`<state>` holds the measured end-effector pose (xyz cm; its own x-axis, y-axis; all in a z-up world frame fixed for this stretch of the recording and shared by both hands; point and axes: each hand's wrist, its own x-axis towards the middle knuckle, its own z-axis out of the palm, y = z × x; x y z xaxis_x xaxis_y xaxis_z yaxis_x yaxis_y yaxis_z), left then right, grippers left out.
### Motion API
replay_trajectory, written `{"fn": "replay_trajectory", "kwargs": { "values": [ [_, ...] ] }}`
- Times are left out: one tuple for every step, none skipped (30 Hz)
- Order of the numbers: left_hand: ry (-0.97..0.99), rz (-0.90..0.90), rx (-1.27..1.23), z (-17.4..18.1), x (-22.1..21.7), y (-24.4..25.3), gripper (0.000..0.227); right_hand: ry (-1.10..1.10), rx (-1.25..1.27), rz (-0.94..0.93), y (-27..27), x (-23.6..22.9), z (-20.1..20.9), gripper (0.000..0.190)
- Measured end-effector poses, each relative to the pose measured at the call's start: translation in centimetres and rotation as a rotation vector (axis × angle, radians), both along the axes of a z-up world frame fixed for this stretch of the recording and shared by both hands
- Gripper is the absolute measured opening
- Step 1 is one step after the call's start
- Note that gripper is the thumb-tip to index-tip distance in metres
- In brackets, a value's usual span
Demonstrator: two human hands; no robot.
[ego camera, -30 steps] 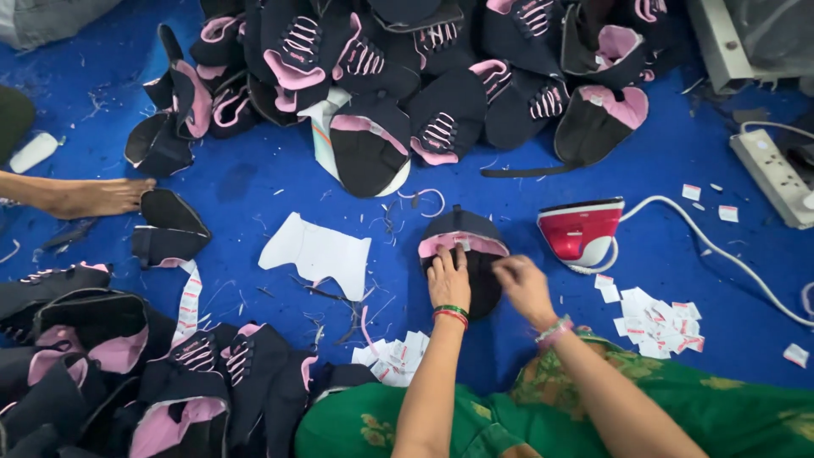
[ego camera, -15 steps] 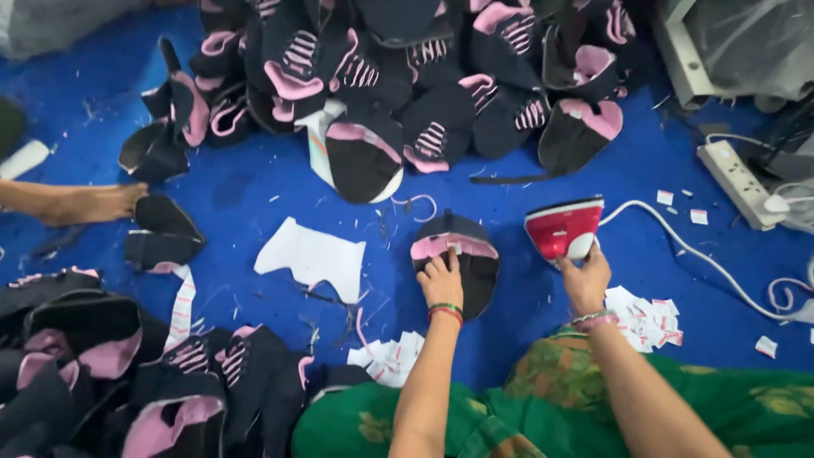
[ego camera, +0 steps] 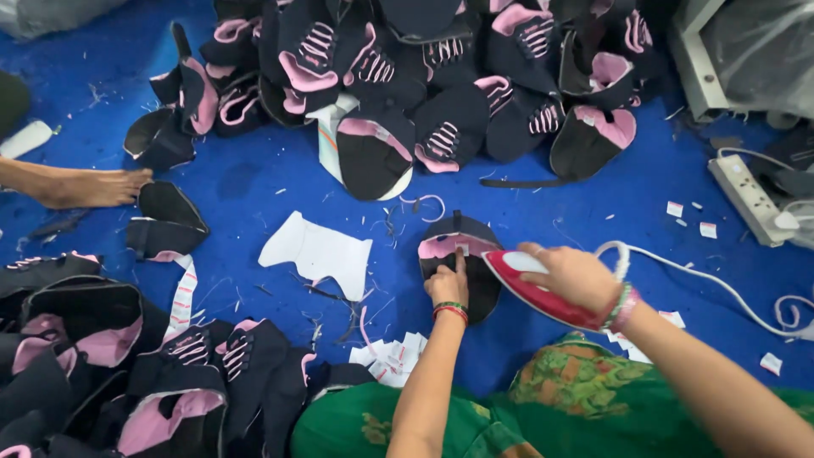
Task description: Pressing and ironing the internal lining and labels of shoe upper components.
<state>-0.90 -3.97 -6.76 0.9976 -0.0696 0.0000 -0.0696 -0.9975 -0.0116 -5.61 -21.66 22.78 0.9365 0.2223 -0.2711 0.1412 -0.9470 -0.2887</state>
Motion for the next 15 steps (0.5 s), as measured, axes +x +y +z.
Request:
{"fn": "replay_trajectory", "kwargs": {
  "values": [
    [0.008, 0.001, 0.001, 0.5, -0.4, 0.0, 0.066, 0.008, 0.001, 0.001, 1.0, -0.1, -0.5, 0.062],
    [0.026, -0.003, 0.007, 1.0, -0.3, 0.1, 0.068, -0.042, -0.026, 0.015, 2.0, 0.0, -1.0, 0.059],
    [0.045, -0.007, 0.014, 1.6, -0.2, 0.2, 0.07, -0.091, -0.052, 0.029, 3.1, 0.2, -1.5, 0.056],
    [0.052, -0.004, 0.016, 1.1, -0.3, 0.2, 0.07, -0.084, -0.05, 0.032, 3.9, 0.5, -2.6, 0.056],
    [0.024, -0.007, 0.022, 0.6, -0.4, 0.1, 0.069, -0.123, -0.059, 0.018, 4.6, 0.9, -3.8, 0.056],
    [-0.007, -0.009, 0.029, 0.2, -0.3, 0.1, 0.068, -0.163, -0.068, 0.004, 5.4, 1.4, -5.0, 0.056],
    [-0.003, -0.005, 0.032, 0.7, -0.5, 0.5, 0.068, -0.159, -0.065, 0.007, 5.9, 1.9, -6.2, 0.056],
    [-0.005, -0.016, -0.013, 1.3, -0.7, 0.7, 0.067, -0.096, -0.166, -0.016, 6.2, 2.5, -7.3, 0.053],
    [-0.008, -0.027, -0.058, 1.9, -0.9, 1.0, 0.067, -0.034, -0.268, -0.039, 6.6, 3.0, -8.5, 0.051],
    [-0.001, -0.014, -0.057, 2.0, -1.1, 1.2, 0.067, -0.028, -0.267, -0.025, 6.5, 3.0, -8.9, 0.051],
    [0.036, 0.025, -0.185, 2.3, -1.5, 1.4, 0.067, -0.089, -0.224, -0.029, 6.3, 2.9, -9.2, 0.047],
    [0.058, 0.055, -0.308, 2.8, -1.0, 1.9, 0.068, -0.164, -0.174, -0.044, 6.3, 3.4, -9.3, 0.043],
    [0.049, 0.059, -0.303, 3.3, -0.8, 2.1, 0.068, -0.172, -0.168, -0.04, 6.3, 3.4, -9.1, 0.043],
    [0.094, 0.08, -0.329, 3.7, -0.8, 2.0, 0.068, -0.166, -0.195, -0.018, 6.1, 3.2, -9.0, 0.048],
    [0.14, 0.101, -0.354, 4.0, -1.0, 1.9, 0.068, -0.16, -0.222, 0.003, 5.9, 2.9, -9.0, 0.052]
  ]
}}
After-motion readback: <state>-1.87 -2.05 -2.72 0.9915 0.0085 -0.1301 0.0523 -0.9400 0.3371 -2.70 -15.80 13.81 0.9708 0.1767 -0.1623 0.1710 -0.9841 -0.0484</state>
